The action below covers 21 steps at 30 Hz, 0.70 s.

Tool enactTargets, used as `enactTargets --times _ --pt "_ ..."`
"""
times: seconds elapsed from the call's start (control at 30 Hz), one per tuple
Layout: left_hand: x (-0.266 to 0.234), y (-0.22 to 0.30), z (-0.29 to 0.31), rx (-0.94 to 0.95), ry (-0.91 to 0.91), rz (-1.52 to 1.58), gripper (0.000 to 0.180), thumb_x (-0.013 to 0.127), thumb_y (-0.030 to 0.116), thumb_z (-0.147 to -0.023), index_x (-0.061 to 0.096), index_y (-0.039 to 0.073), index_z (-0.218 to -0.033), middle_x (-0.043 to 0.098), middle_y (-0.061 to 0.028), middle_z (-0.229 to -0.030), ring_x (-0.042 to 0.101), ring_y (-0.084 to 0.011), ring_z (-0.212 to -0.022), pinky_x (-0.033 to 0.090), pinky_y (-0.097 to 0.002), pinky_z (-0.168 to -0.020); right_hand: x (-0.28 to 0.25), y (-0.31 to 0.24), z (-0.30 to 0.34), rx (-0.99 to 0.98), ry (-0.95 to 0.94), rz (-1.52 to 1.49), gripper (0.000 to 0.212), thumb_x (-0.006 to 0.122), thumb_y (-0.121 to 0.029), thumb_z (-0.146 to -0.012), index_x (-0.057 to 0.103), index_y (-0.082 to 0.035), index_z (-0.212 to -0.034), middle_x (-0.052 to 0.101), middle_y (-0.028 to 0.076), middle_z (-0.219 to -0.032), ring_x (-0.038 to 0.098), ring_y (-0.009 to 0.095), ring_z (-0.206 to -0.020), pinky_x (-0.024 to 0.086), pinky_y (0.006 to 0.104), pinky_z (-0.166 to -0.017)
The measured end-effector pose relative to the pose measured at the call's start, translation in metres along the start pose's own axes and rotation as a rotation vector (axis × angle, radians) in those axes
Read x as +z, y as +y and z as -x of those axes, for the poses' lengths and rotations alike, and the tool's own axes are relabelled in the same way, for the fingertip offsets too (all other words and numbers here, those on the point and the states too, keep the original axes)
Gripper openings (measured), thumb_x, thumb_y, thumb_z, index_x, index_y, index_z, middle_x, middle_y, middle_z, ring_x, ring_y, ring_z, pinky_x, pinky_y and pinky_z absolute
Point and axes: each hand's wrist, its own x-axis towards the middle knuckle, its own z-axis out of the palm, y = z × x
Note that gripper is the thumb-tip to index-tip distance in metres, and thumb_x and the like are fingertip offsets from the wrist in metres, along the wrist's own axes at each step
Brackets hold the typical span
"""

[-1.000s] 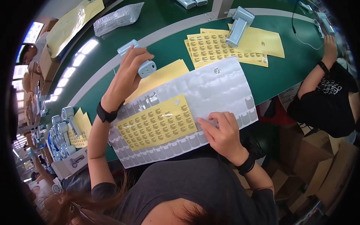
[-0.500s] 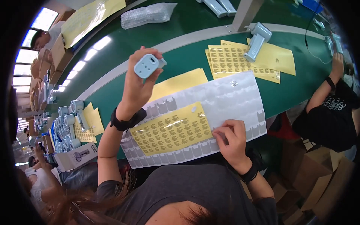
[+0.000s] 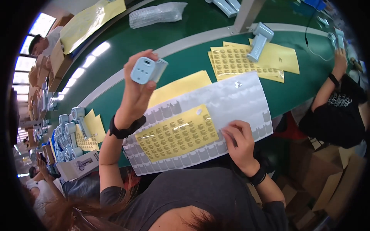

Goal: The person peels stickers from a sheet and applies them to the base of handheld fans, then presses a small plastic cover into the charging port of each fan before setting it aside.

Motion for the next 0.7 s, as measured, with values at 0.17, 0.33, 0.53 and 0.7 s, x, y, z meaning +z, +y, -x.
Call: enactTargets --times 0.17,0.33,0.53,0.7 --pt "-0.001 -0.004 -0.001 0.009 -0.002 -0.033 0.062 0.063 -0.001 -0.086 0.034 0.004 -0.141 0.048 -0.0153 -0.127 0.047 -0.0314 -0.12 0.034 -0.0424 -0.108 0.005 0.0 0.004 -0.216 0.003 0.219 0.015 0.072 0.006 -0.079 0.069 -0.001 -0.091 0.058 0.014 -0.105 0.061 0.026 -0.089 0.052 0.0323 -0.073" --pt "-0.004 0.001 -0.002 0.024 0.019 -0.05 0.061 0.064 -0.001 -0.086 0.035 0.005 -0.14 0.049 -0.0133 -0.127 0.049 -0.0312 -0.118 0.03 -0.048 -0.112 -0.007 -0.005 -0.002 0.046 -0.06 -0.128 0.015 0.069 0.007 -0.081 0.065 0.001 -0.094 0.059 0.013 -0.103 0.06 0.022 -0.092 0.05 0.03 -0.078" --pt "0.005 0.011 -0.005 0.112 0.023 -0.092 0.066 0.069 -0.006 -0.08 0.036 0.006 -0.136 0.049 -0.0106 -0.126 0.052 -0.0315 -0.117 0.022 -0.0594 -0.116 -0.058 -0.026 -0.048 0.134 -0.053 -0.258 0.012 0.064 0.009 -0.085 0.06 0.002 -0.094 0.06 0.007 -0.098 0.057 0.011 -0.088 0.045 0.0228 -0.082" --pt "0.03 0.009 0.004 0.149 0.064 -0.173 0.071 0.071 -0.01 -0.077 0.032 0.005 -0.135 0.049 -0.0142 -0.124 0.051 -0.0326 -0.117 0.024 -0.0612 -0.115 -0.052 -0.08 -0.106 0.088 -0.081 -0.467 0.015 0.066 0.01 -0.083 0.061 0.001 -0.093 0.061 0.004 -0.095 0.058 0.009 -0.088 0.045 0.0222 -0.081"
